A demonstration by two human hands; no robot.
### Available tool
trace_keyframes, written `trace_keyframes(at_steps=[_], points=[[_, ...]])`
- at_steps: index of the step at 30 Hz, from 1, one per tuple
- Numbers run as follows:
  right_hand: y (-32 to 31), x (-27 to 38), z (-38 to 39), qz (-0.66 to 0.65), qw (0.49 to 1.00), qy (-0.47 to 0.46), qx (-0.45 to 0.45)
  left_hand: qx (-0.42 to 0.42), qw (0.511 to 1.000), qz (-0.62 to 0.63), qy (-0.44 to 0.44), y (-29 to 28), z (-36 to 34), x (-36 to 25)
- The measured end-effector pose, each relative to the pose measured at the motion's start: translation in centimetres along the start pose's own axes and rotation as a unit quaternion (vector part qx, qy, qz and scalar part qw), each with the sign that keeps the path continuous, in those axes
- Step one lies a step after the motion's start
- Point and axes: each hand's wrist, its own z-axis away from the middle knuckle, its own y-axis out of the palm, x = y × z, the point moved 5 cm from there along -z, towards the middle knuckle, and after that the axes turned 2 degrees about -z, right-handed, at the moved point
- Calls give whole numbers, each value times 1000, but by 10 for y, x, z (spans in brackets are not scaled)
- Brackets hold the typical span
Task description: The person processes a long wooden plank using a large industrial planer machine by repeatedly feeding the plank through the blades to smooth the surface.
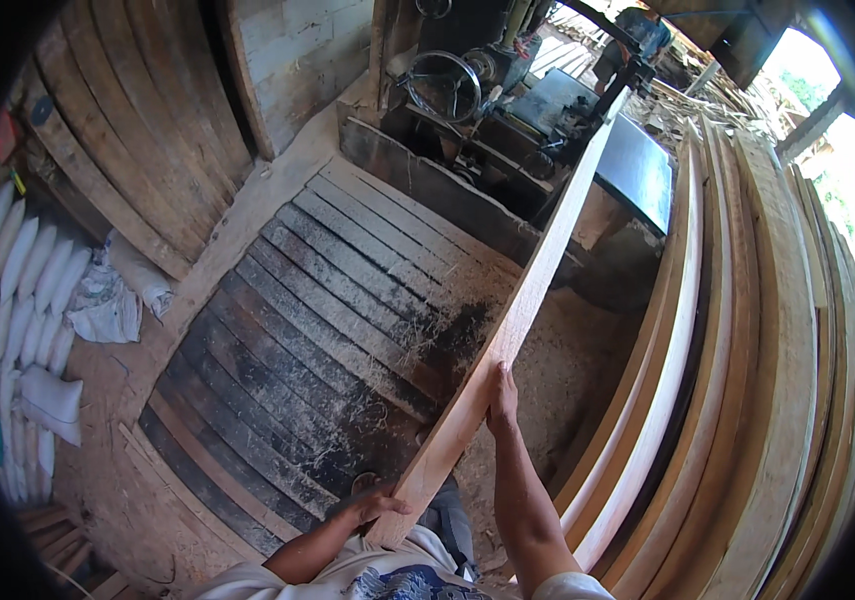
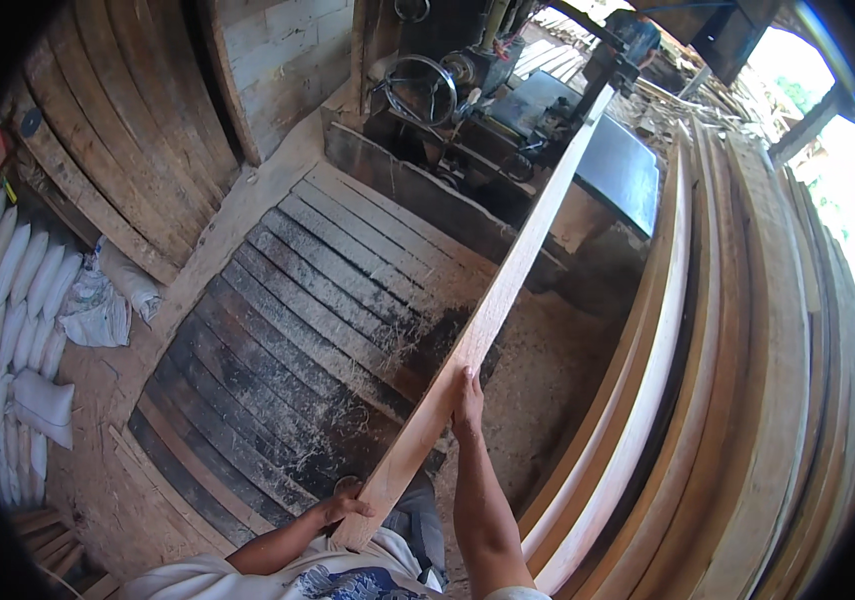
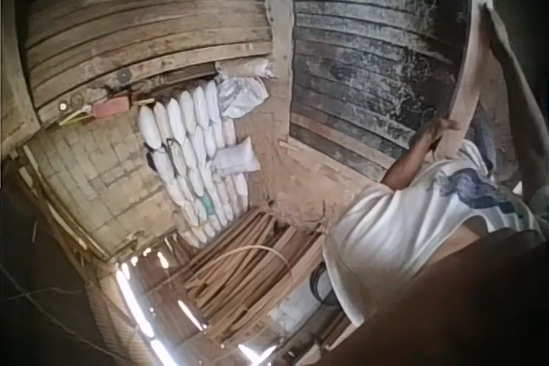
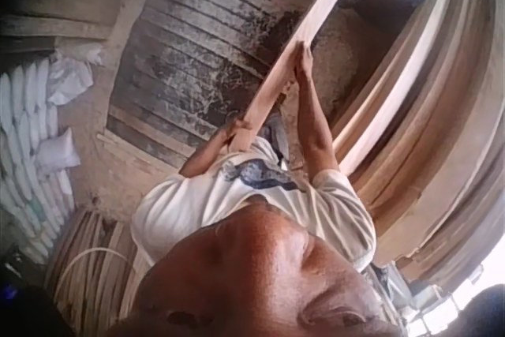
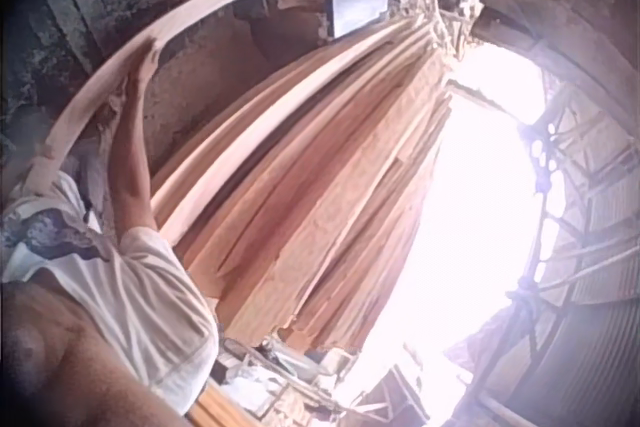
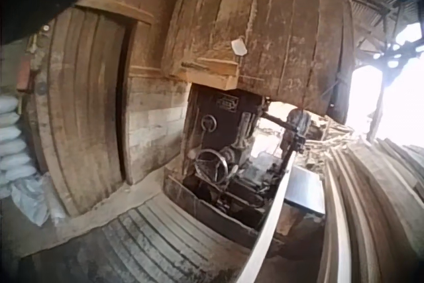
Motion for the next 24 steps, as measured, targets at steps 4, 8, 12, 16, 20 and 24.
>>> trace_keyframes(at_steps=[4,8,12,16,20,24], points=[[-17,54,-89,42,999,-4,-4,26,998,50,-15,-19,-98,-49],[-11,103,-142,92,995,-37,10,-23,999,21,13,-23,-165,-124],[-31,120,-182,93,995,-24,31,4,997,60,-46,-37,-256,-175],[-41,150,-201,99,991,8,87,12,996,77,-33,-35,-332,-270],[-64,172,-215,270,950,-4,155,39,997,63,-2,-47,-420,-350],[-69,206,-239,356,924,-43,135,37,995,77,-42,-63,-524,-396]])
